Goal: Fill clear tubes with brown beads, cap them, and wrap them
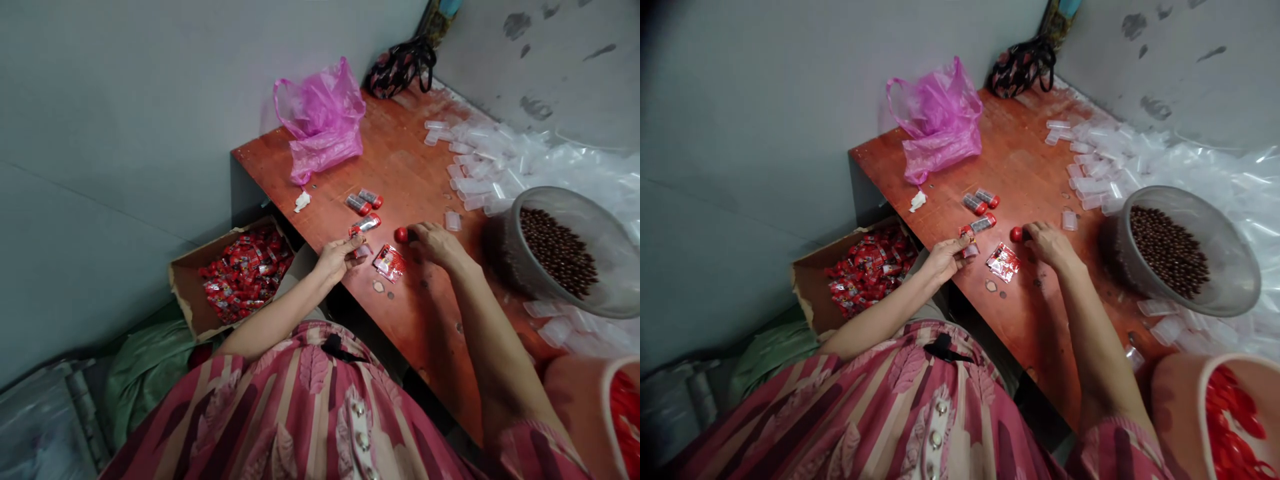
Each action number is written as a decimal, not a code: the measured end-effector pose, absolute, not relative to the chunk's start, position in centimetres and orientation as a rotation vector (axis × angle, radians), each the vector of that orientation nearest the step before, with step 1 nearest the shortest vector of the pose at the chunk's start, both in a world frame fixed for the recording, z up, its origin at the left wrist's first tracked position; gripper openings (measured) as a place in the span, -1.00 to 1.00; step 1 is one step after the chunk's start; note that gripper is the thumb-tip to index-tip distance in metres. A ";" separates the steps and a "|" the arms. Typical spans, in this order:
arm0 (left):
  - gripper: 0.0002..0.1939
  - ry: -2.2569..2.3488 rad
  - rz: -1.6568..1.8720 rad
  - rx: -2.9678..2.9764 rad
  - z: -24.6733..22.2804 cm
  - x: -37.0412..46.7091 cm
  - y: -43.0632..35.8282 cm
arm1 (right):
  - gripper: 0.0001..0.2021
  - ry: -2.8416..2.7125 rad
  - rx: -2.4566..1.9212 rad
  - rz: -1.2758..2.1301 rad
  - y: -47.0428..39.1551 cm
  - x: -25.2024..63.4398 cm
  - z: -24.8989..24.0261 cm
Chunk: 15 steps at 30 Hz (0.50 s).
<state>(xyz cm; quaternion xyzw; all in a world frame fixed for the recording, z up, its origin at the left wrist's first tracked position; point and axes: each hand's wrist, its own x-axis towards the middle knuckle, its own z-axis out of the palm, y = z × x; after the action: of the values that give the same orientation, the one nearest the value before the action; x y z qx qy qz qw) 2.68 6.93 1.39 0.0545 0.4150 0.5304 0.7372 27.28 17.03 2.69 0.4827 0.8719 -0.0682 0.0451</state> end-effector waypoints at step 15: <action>-0.75 0.852 1.268 -0.042 2.5 4.9 7.4 | -0.67 1.882 2.662 -2.593 1.8 17.2 3.5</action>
<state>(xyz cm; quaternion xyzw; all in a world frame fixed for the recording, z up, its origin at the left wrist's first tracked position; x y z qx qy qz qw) 4.88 7.44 2.53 -0.0190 0.3857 0.5741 0.7220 17.24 1.82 3.52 0.5571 0.3938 -0.5427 -0.4900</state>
